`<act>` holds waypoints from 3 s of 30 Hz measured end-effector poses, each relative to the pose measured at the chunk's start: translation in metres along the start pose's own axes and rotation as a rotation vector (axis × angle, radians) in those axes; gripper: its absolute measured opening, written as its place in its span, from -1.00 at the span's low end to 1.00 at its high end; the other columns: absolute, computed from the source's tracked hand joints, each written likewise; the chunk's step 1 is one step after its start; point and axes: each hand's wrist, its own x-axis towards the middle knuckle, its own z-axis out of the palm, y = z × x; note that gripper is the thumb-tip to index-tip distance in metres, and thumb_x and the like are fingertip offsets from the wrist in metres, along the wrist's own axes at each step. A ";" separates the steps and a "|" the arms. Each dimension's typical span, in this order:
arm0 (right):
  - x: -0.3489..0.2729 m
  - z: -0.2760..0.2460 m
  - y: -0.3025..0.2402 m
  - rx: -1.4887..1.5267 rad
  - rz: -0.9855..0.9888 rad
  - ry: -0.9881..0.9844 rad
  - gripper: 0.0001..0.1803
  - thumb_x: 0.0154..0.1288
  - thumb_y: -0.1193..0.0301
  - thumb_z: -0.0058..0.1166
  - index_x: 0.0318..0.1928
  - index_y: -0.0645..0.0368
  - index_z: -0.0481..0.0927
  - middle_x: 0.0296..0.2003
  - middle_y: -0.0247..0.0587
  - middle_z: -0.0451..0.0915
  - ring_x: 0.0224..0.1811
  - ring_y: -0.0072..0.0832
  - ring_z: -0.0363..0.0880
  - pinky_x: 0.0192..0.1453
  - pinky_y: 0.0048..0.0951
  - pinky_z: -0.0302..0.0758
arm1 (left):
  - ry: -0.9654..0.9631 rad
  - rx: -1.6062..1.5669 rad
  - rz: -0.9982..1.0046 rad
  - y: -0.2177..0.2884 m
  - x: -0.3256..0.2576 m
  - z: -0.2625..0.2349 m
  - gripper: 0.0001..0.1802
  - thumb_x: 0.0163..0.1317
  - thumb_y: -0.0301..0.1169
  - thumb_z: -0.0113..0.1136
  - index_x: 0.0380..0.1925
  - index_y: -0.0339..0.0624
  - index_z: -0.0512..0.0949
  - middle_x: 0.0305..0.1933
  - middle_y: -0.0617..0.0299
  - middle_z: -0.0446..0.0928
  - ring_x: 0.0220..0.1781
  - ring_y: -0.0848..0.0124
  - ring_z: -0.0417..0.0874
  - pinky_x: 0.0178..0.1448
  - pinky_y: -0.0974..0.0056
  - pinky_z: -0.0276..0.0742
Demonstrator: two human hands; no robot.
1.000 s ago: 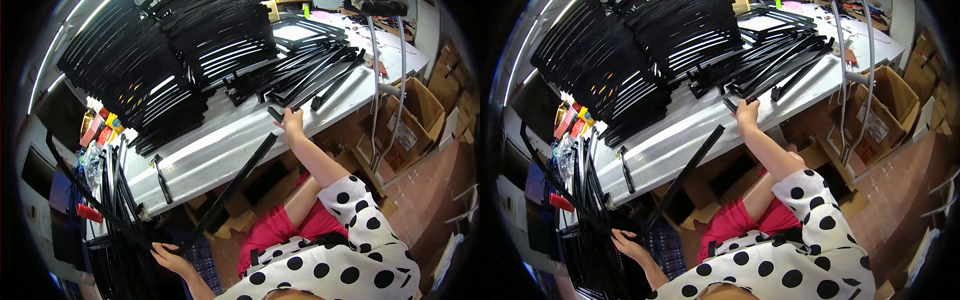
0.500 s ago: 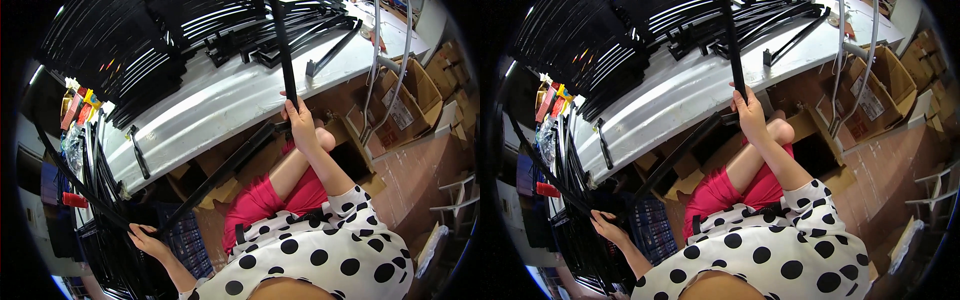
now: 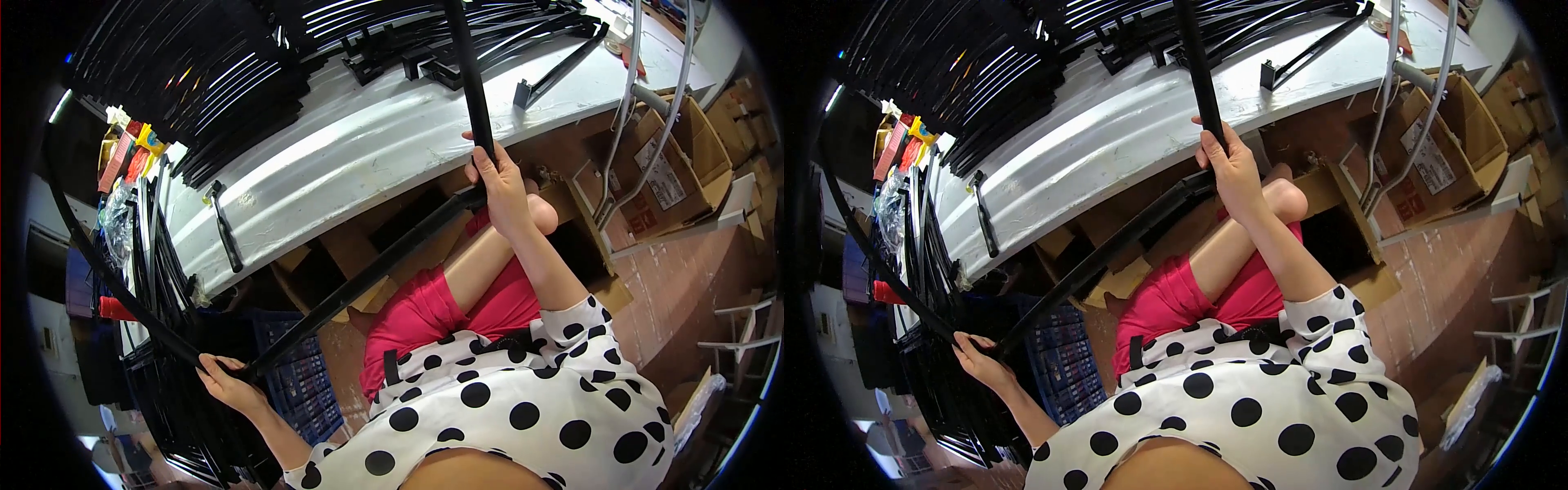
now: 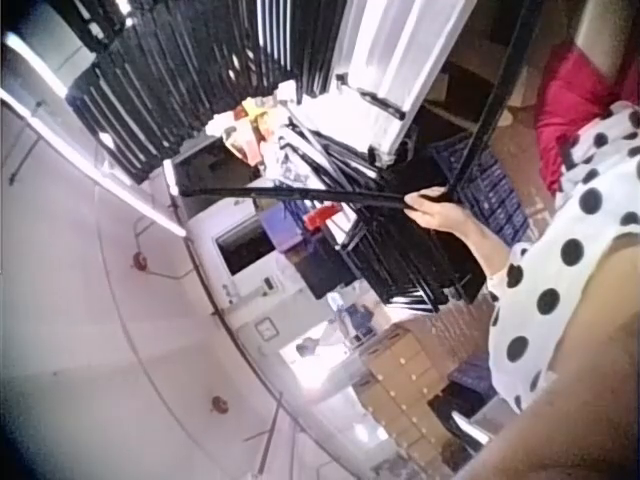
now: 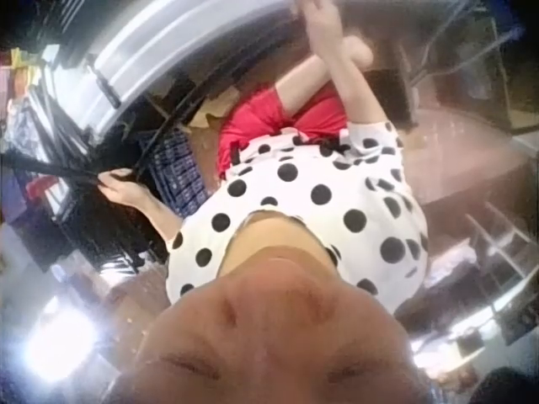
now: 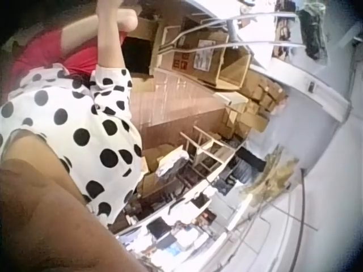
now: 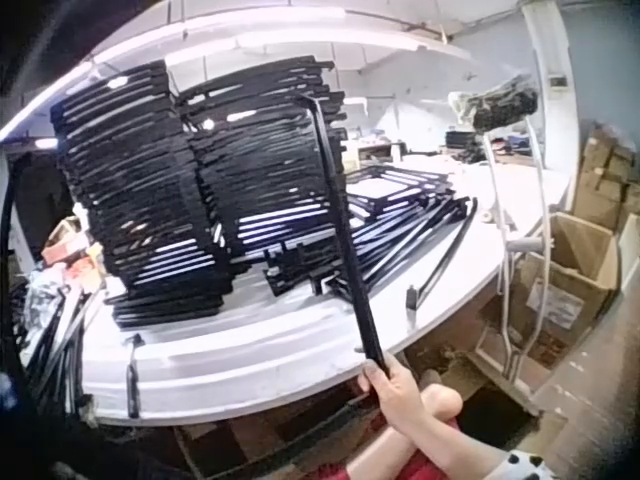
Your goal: The person assembles black metal frame parts by fitting them together and tapping them with a hammer.
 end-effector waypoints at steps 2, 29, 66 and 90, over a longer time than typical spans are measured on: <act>0.001 0.000 -0.001 0.008 0.004 0.002 -0.62 0.41 0.16 -0.06 0.11 0.08 0.46 -0.59 -0.58 0.24 -0.50 -0.81 0.11 -0.43 -0.74 0.01 | 0.007 0.006 0.001 -0.001 0.000 0.000 -0.72 0.43 -0.18 -0.12 -0.39 -0.09 0.37 -0.66 0.39 0.24 -0.63 0.61 0.28 -0.50 0.51 0.22; -0.014 0.014 -0.005 0.110 -0.078 -0.147 -0.63 0.49 0.21 -0.24 0.17 0.12 0.28 -0.47 -0.48 0.20 -0.42 -0.73 0.16 -0.26 -0.69 0.33 | 0.021 -0.082 0.392 0.076 0.055 0.002 -0.72 0.44 -0.27 -0.13 -0.45 -0.16 0.32 -0.64 0.36 0.22 -0.62 0.62 0.22 -0.51 0.49 0.15; -0.015 0.219 0.059 0.430 0.658 -0.476 -0.56 0.45 0.18 -0.20 -0.30 0.40 0.43 -0.46 -0.03 0.59 -0.50 -0.41 0.60 -0.31 -0.46 0.58 | -0.128 0.721 1.247 0.292 0.279 -0.095 -0.60 0.46 -0.18 -0.21 0.15 -0.06 0.46 -0.53 0.32 0.24 -0.50 0.56 0.23 -0.39 0.47 0.17; 0.021 0.191 0.072 0.256 0.865 -0.851 -0.43 0.49 0.04 -0.42 0.05 0.38 0.28 -0.23 0.11 0.61 -0.28 -0.24 0.63 -0.05 -0.28 0.59 | -0.084 1.033 1.510 0.318 0.267 0.110 -0.71 0.26 -0.21 0.13 -0.19 -0.20 0.52 -0.42 -0.14 0.51 -0.36 0.15 0.62 -0.29 0.12 0.42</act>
